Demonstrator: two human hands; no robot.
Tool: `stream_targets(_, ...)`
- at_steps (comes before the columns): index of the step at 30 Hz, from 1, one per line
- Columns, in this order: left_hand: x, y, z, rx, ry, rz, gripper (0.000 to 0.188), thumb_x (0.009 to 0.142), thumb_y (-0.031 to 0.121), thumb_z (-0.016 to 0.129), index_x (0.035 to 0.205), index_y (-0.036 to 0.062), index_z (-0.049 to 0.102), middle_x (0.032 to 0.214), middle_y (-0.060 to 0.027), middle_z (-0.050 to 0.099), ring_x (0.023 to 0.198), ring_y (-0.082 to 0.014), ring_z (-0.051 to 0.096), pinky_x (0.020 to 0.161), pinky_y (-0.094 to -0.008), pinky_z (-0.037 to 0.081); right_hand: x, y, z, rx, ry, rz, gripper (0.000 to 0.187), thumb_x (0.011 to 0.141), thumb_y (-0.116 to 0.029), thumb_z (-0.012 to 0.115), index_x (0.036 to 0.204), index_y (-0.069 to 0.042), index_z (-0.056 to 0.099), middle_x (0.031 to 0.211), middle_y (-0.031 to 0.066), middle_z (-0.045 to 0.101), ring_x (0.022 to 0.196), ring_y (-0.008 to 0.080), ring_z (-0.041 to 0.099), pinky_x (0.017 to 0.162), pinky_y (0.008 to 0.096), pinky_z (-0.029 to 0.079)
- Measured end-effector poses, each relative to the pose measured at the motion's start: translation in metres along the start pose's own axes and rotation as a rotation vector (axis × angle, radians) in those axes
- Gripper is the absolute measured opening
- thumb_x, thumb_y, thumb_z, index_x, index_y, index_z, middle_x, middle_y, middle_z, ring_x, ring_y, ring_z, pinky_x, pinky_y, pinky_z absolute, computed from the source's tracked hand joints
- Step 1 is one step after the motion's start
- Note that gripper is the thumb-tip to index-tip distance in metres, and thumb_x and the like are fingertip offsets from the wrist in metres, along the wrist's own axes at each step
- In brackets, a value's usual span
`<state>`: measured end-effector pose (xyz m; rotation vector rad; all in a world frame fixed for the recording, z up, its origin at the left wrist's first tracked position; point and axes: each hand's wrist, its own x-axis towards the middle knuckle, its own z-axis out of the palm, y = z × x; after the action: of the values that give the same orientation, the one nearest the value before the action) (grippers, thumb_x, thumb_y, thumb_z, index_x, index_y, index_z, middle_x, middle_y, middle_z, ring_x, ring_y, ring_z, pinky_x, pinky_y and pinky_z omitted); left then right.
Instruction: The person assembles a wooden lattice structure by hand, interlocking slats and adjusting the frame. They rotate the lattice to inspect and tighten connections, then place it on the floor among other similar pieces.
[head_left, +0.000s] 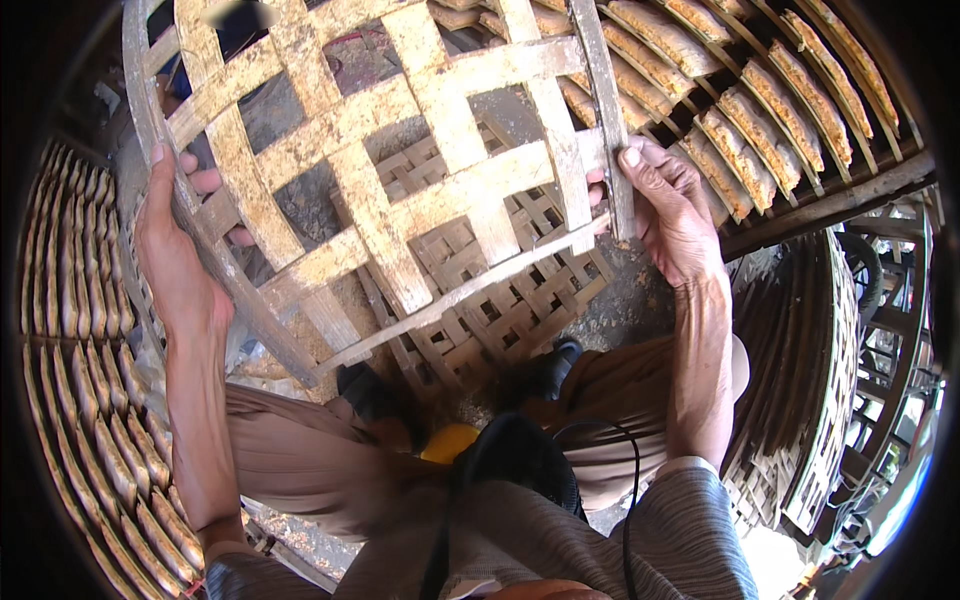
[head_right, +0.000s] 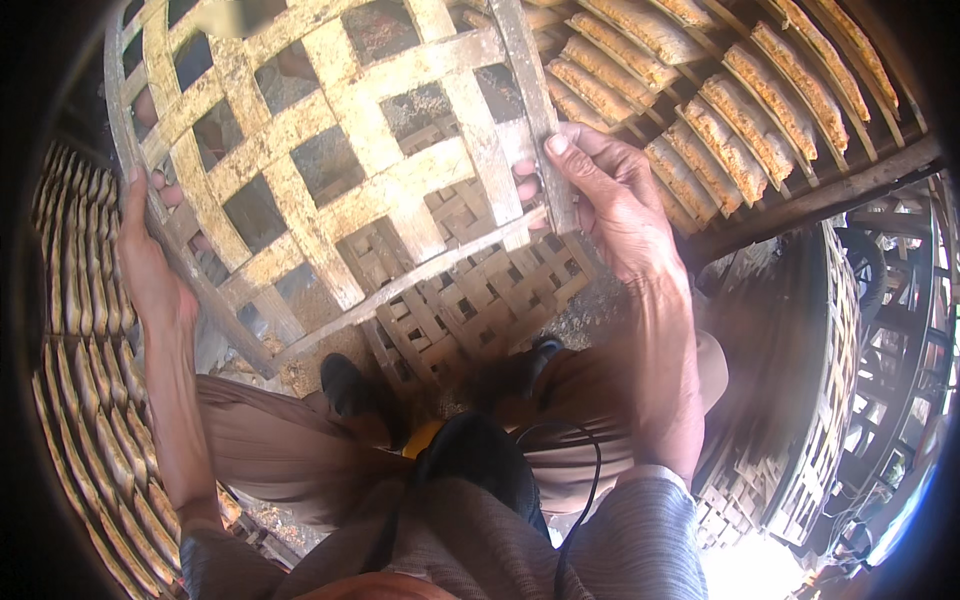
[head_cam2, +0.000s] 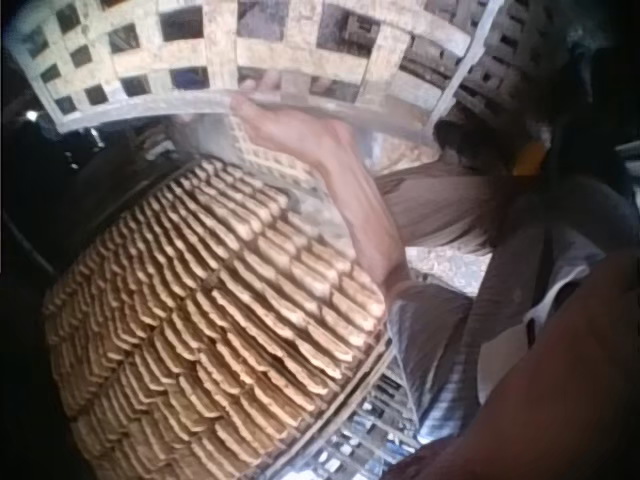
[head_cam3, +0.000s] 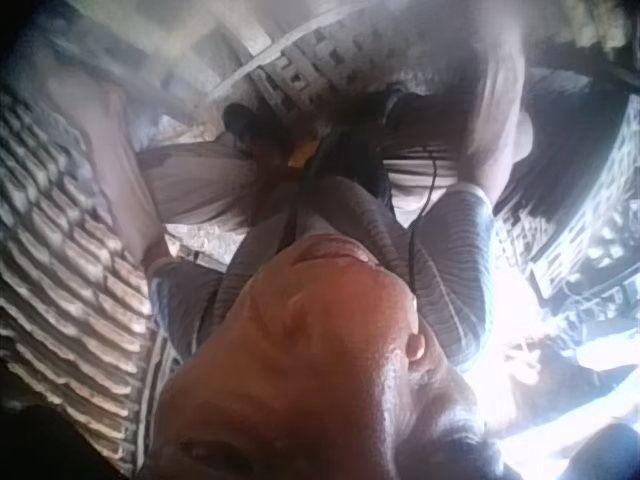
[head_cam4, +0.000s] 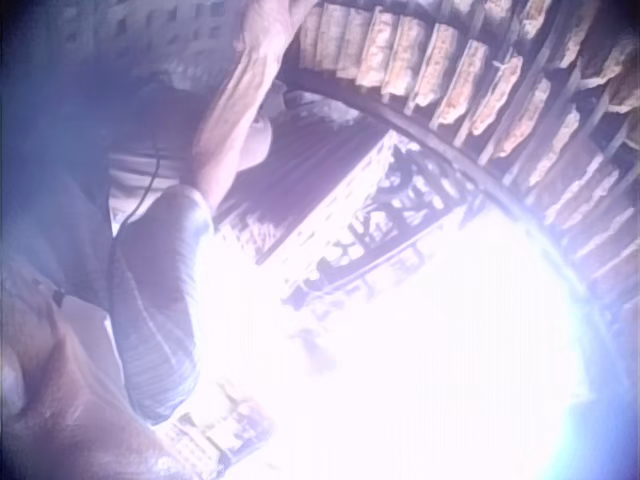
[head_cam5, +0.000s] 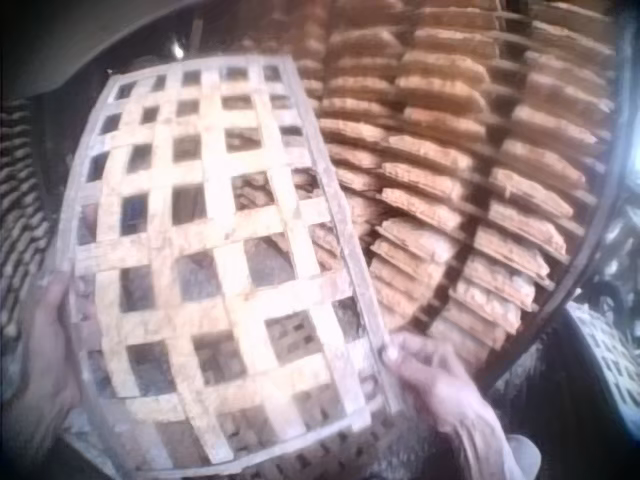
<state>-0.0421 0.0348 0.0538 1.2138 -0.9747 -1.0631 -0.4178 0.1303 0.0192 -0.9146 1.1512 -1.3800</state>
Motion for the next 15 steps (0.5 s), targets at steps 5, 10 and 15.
stream_targets(5,-0.004,0.0,0.001,0.01,-0.011,-0.036,0.028,0.105,0.045,0.057,0.105,0.0171,0.06,0.089,0.0019,0.061,0.073,-0.0091,0.064,0.056,-0.0257,0.045,0.003,-0.004,0.009,0.002,0.152,0.066,0.033,0.102,-0.03,0.067,0.109,0.002,0.072,0.082,0.0099,0.074,0.065,0.0141,0.07,0.061,0.0284,0.061)
stream_targets(10,-0.008,-0.003,0.005,0.087,-0.051,0.001,0.039,0.104,0.053,0.055,0.104,0.0145,0.059,0.085,0.0002,0.058,0.061,-0.0098,0.06,0.048,-0.0283,0.046,0.005,0.01,0.002,-0.257,0.232,-0.173,0.028,0.1,-0.028,0.072,0.106,-0.001,0.074,0.084,0.0043,0.075,0.072,0.0089,0.068,0.065,0.025,0.055)
stream_targets(15,-0.005,-0.014,0.005,0.056,-0.155,-0.006,0.047,0.102,0.056,0.056,0.103,0.0091,0.059,0.08,-0.003,0.059,0.058,-0.0123,0.065,0.04,-0.0268,0.053,0.004,0.004,0.022,-0.194,0.255,-0.228,0.027,0.101,-0.028,0.071,0.101,-0.001,0.073,0.079,0.0024,0.072,0.064,0.0064,0.062,0.06,0.024,0.05)
